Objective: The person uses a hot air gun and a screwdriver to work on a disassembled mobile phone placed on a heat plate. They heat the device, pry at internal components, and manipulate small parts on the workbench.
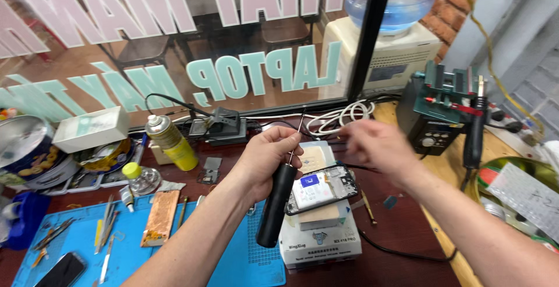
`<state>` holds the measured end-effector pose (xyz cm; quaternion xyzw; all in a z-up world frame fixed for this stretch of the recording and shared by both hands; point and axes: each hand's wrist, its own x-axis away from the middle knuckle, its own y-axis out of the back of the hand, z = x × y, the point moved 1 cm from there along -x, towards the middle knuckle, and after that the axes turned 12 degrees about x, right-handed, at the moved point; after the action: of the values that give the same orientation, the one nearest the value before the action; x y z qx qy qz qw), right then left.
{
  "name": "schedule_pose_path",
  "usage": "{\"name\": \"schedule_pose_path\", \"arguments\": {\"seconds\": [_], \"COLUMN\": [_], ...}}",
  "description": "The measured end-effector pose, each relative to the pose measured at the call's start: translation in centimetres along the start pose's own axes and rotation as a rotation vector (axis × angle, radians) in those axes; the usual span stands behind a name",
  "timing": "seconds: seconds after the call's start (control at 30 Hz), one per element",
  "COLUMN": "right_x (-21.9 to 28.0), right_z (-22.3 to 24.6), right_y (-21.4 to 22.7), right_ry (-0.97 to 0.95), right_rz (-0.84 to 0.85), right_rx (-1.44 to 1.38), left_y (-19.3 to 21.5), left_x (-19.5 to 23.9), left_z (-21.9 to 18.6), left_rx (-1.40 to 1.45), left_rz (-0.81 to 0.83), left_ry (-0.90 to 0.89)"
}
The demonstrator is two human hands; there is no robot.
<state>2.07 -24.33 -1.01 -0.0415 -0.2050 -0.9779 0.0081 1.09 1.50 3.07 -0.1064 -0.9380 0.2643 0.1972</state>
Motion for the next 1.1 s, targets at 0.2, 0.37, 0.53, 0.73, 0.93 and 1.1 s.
{"name": "schedule_pose_path", "arguments": {"seconds": [0.2,0.37,0.53,0.73,0.93,1.1], "right_x": [3.6,4.9,4.8,2.2,0.0,0.2], "right_z": [6.3,7.1,6.2,3.8,2.7,4.4], "right_y": [-4.0,-4.8,-5.5,-5.8,-6.5,-6.6], "right_ry": [0.003,-0.041,-0.048,-0.054,-0.159,-0.103], "right_rz": [0.006,-0.055,0.006,-0.053,-0.118,-0.166], "right_rx": [0.004,0.077,0.142,0.203,-0.109,-0.082], "left_y": [-0.4,-0.3,-0.4,-1.6,-1.9,-2.1], "left_x": [-0.4,-0.7,-1.0,-1.4,-1.6,-2.7], "left_z": [1.1,1.8,2.5,3.1,3.4,2.3], "left_rx": [-0.054,-0.084,-0.197,-0.603,-0.829,-0.425], "left_rz": [0.063,0.031,0.035,-0.085,-0.173,-0.082], "left_ry": [-0.013,0.016,0.013,-0.211,-0.404,-0.174]}}
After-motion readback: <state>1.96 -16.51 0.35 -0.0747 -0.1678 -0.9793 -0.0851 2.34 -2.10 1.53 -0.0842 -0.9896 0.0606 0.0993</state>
